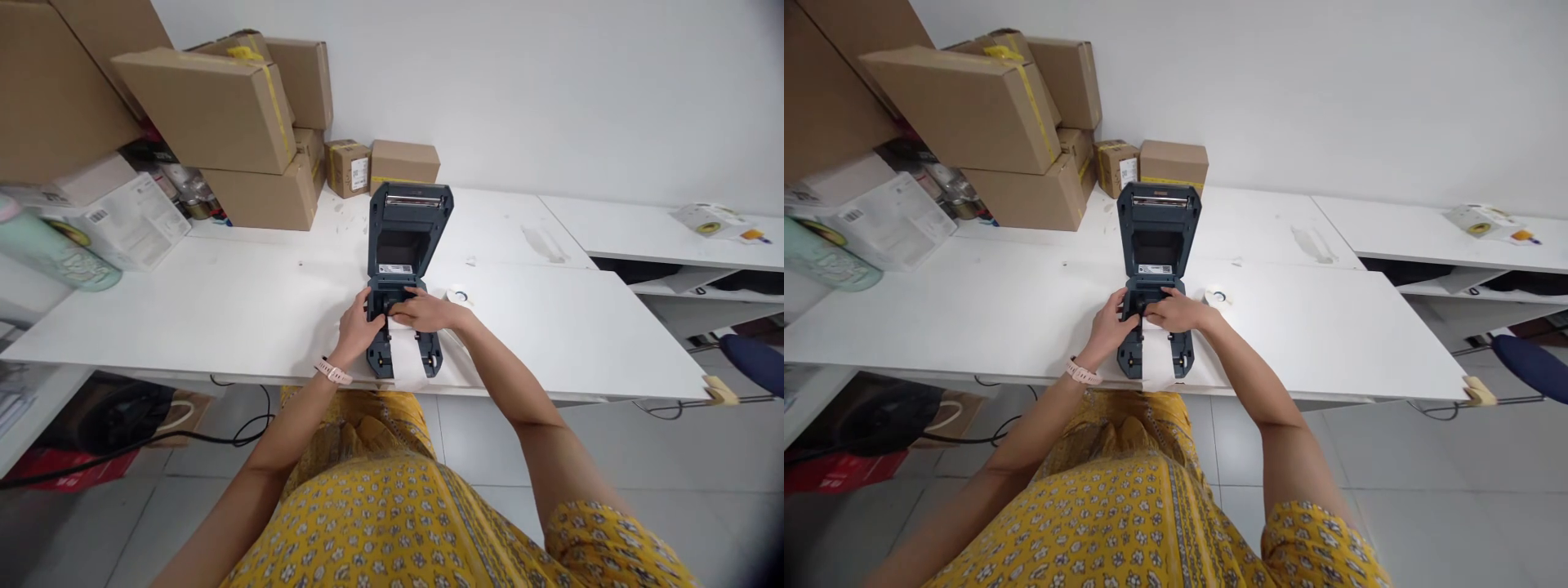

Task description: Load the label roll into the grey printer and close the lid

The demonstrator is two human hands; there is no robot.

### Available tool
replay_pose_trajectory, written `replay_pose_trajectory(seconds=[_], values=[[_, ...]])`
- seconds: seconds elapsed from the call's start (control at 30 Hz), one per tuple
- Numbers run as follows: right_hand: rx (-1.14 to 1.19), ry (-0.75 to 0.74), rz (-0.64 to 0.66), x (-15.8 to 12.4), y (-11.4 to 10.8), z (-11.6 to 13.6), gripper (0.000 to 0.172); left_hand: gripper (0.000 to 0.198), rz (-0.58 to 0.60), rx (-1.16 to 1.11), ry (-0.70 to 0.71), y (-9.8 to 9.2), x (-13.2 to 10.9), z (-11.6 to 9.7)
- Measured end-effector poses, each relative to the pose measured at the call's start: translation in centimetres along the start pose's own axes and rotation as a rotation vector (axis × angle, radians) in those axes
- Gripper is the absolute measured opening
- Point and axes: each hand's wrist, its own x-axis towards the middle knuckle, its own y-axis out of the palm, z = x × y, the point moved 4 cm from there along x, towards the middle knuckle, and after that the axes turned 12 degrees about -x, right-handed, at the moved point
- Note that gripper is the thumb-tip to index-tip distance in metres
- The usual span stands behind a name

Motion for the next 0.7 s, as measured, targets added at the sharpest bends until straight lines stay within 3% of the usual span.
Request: replay_pose_trajectory(seconds=[0.07, 0.13, 0.23, 0.33, 0.47, 0.5, 0.57, 0.7], values=[[0.045, -0.025, 0.092, 0.6, -0.1, -0.2, 0.021, 0.071, 0.011, 0.018, 0.016, 0.0, 0.0, 0.0], [0.118, -0.06, 0.131, 0.5, -1.2, 0.2, 0.033, 0.073, 0.048, 0.026, 0.031, -0.1, 0.0, -0.1], [0.279, -0.119, 0.129, -1.8, -3.7, 0.8, 0.049, 0.078, 0.102, 0.021, 0.05, -0.3, 0.0, -0.1], [0.475, -0.066, -0.084, -6.8, -6.1, -1.0, 0.052, 0.078, 0.091, 0.078, 0.068, -0.4, -0.2, -0.2], [0.607, 0.053, -0.66, -16.4, -7.7, -6.3, 0.052, 0.073, 0.068, 0.153, 0.089, -0.2, -0.6, -0.3], [0.614, 0.07, -0.752, -18.6, -7.6, -7.5, 0.051, 0.072, 0.063, 0.168, 0.09, -0.1, -0.7, -0.3], [0.614, 0.135, -0.805, -21.9, -6.9, -9.5, 0.043, 0.069, 0.048, 0.203, 0.096, 0.0, -0.8, -0.3], [0.595, 0.4, -0.642, -23.6, -3.8, -12.9, 0.044, 0.068, 0.041, 0.26, 0.112, 0.1, -0.7, -0.2]])
